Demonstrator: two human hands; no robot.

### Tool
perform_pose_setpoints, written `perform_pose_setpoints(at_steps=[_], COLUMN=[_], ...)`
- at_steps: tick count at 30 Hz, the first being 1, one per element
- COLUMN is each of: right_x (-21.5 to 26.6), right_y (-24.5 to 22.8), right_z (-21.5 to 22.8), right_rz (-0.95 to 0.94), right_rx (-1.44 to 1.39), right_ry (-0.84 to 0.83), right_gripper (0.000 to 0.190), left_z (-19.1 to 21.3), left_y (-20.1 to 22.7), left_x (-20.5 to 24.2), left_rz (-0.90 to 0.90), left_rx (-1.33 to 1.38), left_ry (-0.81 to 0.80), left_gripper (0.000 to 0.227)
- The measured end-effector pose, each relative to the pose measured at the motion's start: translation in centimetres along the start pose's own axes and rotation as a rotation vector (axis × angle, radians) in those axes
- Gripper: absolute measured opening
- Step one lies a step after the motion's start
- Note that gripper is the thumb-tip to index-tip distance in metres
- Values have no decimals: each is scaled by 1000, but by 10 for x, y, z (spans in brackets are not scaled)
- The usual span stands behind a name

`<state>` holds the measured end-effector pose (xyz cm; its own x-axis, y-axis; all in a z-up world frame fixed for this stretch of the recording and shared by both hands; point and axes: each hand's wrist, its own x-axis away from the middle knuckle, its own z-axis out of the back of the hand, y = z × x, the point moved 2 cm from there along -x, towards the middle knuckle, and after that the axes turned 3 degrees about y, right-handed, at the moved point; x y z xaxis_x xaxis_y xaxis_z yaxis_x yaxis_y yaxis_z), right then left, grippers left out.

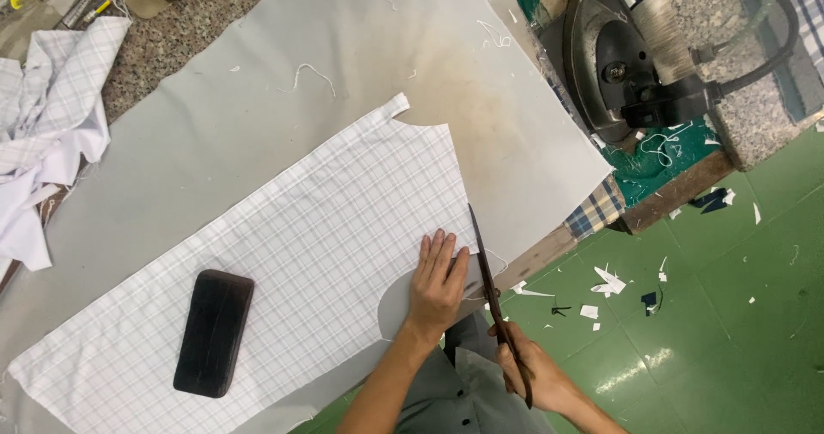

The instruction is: The person irons a piece of checkered fabric on a work table using a steam iron and a black pressing block. They then use scissors to trim the edges of the fabric, fold it, and iron it again. The process is repeated several times.

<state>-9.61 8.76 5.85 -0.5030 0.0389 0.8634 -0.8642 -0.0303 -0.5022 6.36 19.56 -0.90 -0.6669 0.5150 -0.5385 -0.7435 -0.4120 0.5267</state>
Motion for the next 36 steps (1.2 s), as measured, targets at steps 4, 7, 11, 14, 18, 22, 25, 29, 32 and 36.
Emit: perform_pose_setpoints(at_steps=[4,7,11,14,18,22,25,29,32,36], right_x=[-4,-12,-17,-16,-14,-23,-26,-30,-30,-31], right_y=[-26,-42,-48,-45,-46,-62,-76,-69,-71,-79], right_z=[8,8,4,3,9,14,14,11,13,19], right_rz=[3,16,33,22,13,79,27,73,100,0], right_rx=[103,88,128,73,44,81,199,135,124,182], right_ry=[-9,15,60,91,27,-24,34,69,81,12], right_gripper=[76,76,81,73,68,63,84,61,65,75], left_z=[1,3,3,4,3,5,9,8,8,11], left_y=[-1,-2,-3,-2,-4,-5,-4,-5,-5,-5], left_x=[0,0,1,0,2,2,-1,1,0,-3], left_rz=[11,22,22,15,15,36,52,58,61,80], left_rx=[42,67,81,67,82,140,156,179,180,205], left_ry=[6,12,-3,5,16,12,0,17,18,30], left_gripper=[19,17,19,18,20,20,22,26,25,23])
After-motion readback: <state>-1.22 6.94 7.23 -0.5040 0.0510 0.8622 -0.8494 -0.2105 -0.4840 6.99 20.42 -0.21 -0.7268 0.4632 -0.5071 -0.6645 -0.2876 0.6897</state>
